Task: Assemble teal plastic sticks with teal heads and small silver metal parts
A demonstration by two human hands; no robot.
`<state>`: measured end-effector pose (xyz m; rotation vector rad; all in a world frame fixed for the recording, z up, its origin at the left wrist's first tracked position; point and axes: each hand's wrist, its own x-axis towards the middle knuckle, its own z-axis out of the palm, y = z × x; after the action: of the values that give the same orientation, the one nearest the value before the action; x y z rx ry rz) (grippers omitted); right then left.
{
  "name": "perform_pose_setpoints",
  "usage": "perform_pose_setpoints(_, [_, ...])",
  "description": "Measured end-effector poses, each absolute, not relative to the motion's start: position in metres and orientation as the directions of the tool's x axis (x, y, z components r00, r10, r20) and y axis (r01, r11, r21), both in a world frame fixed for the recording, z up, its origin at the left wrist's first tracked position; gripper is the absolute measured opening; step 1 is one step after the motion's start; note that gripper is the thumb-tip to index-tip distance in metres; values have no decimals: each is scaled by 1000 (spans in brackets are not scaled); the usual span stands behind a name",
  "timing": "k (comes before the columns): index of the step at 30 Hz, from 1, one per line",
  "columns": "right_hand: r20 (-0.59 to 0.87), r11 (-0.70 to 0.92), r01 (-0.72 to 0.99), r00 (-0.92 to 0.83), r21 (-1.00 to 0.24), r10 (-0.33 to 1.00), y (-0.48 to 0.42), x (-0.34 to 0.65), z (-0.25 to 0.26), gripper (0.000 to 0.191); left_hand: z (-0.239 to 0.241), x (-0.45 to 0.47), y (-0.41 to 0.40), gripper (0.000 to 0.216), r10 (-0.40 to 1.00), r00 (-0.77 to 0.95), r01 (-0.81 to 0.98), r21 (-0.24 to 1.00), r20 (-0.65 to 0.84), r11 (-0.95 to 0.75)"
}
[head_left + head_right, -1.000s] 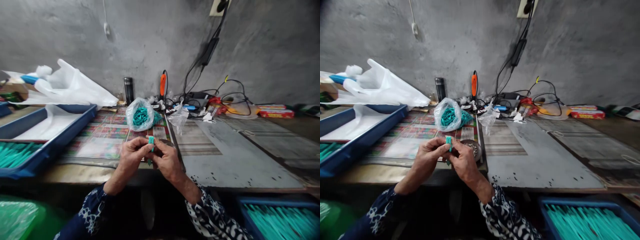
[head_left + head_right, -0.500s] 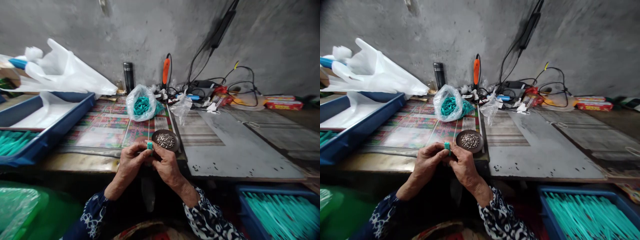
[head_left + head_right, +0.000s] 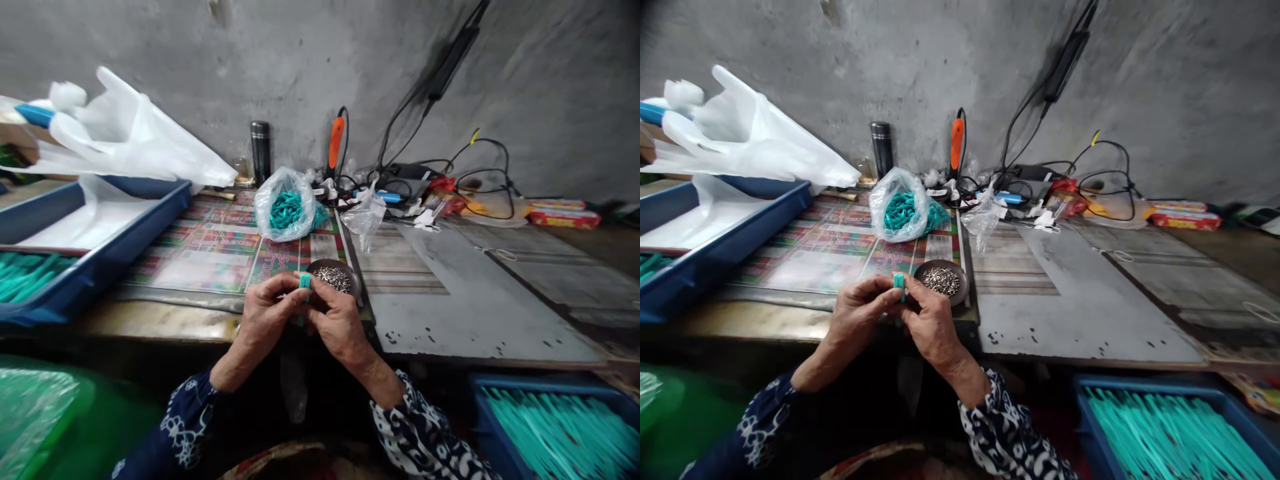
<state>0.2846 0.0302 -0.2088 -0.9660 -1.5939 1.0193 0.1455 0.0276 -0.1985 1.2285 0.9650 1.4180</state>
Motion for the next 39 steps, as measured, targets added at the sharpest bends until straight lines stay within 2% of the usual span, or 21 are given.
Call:
perform_pose_setpoints(7, [266,249,-94,-301,-964,916,54,278,-159,57,-154,146,50,23,962,-5,-181,946,274,-270])
perform_pose_setpoints(11, [296,266,-134,-317,-955,901,60,276,-152,56,-142,146,54,25,956,-5,-194,938,293,-288])
perform_pose_setpoints(14, [308,290,-104,-357,-951,882,58,279,-153,51,-146,144,52,28,965,6,-214,943,261,-254])
perform_pose_setpoints(18, [268,279,-40,-442,-959,856,52,293,-155,50,-166,137,38,31,981,119,-248,961,156,-123])
perform_pose_setpoints(22, [225,241,-33,-498,-970,837,40,308,-158,24,-189,130,16,34,920,385,-286,940,-67,188])
perform_pose_setpoints(25, [126,140,-21,-585,-990,801,30,313,-161,16,-196,126,4,33,870,476,-269,920,-132,287])
perform_pose_setpoints(27, [90,83,-39,-587,-996,804,26,314,-163,17,-195,125,0,30,871,474,-225,939,-128,260])
perform_pose_setpoints(29, [101,78,-64,-552,-995,828,26,313,-165,18,-191,127,-1,28,904,423,-171,974,-65,150])
perform_pose_setpoints(33, [175,165,-61,-439,-984,881,34,306,-171,23,-190,134,2,31,967,202,-40,988,152,-147])
perform_pose_setpoints(39, [217,240,12,-379,-971,899,43,290,-176,25,-206,134,4,20,951,39,185,933,307,-309])
